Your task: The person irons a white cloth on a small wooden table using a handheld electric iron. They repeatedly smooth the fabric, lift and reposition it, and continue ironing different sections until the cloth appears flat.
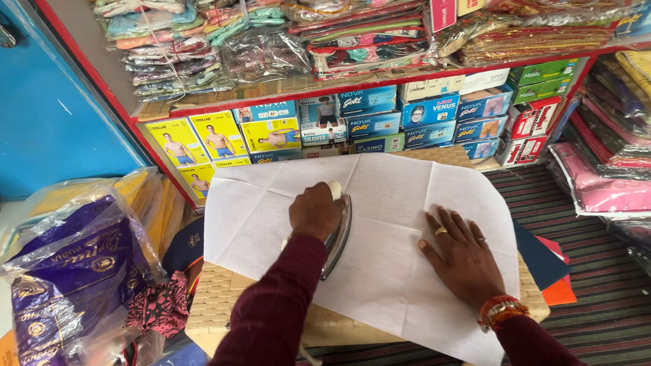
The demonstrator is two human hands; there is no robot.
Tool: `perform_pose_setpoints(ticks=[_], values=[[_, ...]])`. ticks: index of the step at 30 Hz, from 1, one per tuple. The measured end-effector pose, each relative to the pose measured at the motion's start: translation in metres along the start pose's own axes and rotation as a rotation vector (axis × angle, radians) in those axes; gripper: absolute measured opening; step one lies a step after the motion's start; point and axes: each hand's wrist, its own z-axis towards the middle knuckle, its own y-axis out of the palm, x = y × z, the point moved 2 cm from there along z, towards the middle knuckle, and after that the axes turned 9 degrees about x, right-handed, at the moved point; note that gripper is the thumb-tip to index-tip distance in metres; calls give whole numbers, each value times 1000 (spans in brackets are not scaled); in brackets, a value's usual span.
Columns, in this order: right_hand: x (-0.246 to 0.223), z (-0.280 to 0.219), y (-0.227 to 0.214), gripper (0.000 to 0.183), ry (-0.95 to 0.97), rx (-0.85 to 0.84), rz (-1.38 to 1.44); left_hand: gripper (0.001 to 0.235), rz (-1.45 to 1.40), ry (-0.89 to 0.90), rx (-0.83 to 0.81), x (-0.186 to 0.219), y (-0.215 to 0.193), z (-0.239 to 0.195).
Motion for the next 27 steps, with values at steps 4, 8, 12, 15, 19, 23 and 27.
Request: perform_pose_setpoints(ticks=[4, 8, 12, 15, 19, 23, 27], values=[[5, -3, -2, 65, -20, 14, 35, 48, 87, 89, -48, -2, -14, -22], [27, -10, -6, 71, 12, -5, -76, 48, 100, 109, -84, -15, -25, -45], [44, -20, -10, 73, 74, 2, -127, 52, 115, 112, -19, -9, -13, -18], [44, -23, -11, 71, 158, -24, -82, 53, 70, 142, 60, 5, 1, 4], [39, -23, -17, 70, 95, 40, -94, 52, 92, 209, 21, 9, 1, -6], [35, -23, -20, 67, 75, 94, -60, 53, 94, 259, -29, -3, -7, -46], [33, -25, -25, 62, 43, 98, 2, 49, 64, 225, -41, 11, 0, -32]])
